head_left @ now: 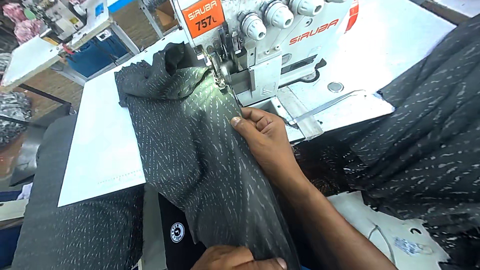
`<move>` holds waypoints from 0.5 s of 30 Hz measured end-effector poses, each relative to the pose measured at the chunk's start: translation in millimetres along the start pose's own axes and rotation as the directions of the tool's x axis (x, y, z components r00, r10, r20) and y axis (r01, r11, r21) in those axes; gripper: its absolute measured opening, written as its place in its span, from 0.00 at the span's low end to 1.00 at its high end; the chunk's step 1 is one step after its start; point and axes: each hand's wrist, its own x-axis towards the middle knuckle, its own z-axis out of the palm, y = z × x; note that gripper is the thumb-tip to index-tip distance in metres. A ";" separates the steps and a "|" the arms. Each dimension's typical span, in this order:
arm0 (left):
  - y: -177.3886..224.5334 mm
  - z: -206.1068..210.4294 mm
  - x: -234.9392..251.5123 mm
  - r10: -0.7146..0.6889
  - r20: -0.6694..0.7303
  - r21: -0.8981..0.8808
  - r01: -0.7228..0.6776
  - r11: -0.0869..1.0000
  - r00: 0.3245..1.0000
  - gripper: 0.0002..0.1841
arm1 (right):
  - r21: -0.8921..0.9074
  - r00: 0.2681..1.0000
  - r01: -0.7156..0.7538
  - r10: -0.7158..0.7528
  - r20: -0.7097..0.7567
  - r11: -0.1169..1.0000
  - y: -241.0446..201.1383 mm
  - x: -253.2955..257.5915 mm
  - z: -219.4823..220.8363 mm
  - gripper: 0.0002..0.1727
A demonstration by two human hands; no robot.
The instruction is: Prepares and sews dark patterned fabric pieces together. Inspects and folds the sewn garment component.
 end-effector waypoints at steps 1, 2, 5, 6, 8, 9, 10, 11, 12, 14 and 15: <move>-2.3 1.7 1.3 0.011 -0.004 0.063 -0.011 0.998 1.000 0.08 | 0.003 1.000 0.006 -0.006 0.001 1.000 1.6 1.7 0.5 0.10; -4.9 3.3 3.1 0.032 -0.011 0.145 -0.030 0.989 0.999 0.09 | -0.005 1.000 0.014 -0.014 0.002 1.000 2.8 2.5 0.6 0.10; -15.5 8.8 7.2 0.031 -0.107 0.229 -0.005 0.973 0.994 0.08 | -0.047 1.000 0.025 -0.025 0.013 0.999 2.8 -7.7 -3.5 0.11; -19.9 11.5 8.4 0.005 -0.148 0.208 0.027 0.978 0.989 0.07 | -0.050 1.000 0.017 -0.015 0.027 0.999 3.8 -14.2 -6.8 0.11; -26.2 19.1 7.9 -0.036 -0.191 0.188 0.073 0.979 0.981 0.06 | -0.067 0.995 -0.033 0.039 0.095 0.997 7.9 -31.9 -17.1 0.12; -26.5 22.9 6.0 -0.045 -0.200 0.197 0.085 0.977 0.979 0.06 | -0.091 0.986 -0.067 0.080 0.148 0.994 10.3 -44.3 -24.4 0.11; -25.9 26.2 3.4 -0.049 -0.207 0.213 0.093 0.973 0.977 0.06 | -0.116 0.971 -0.103 0.125 0.203 0.988 12.8 -58.6 -32.5 0.09; -24.6 30.1 -0.5 -0.056 -0.218 0.224 0.106 0.969 0.974 0.06 | -0.126 0.952 -0.150 0.178 0.248 0.981 16.3 -74.6 -40.4 0.08; -24.5 34.8 -3.7 -0.067 -0.236 0.233 0.123 0.965 0.969 0.07 | -0.120 0.928 -0.214 0.240 0.285 0.969 20.7 -89.2 -47.7 0.08; -31.7 43.1 -1.6 -0.076 -0.261 0.242 0.141 0.960 0.962 0.07 | -0.123 0.892 -0.285 0.310 0.327 0.950 29.6 -106.5 -58.8 0.07; -34.7 46.7 0.0 -0.076 -0.255 0.239 0.139 0.961 0.964 0.06 | -0.135 0.891 -0.283 0.313 0.329 0.949 32.1 -113.2 -61.2 0.06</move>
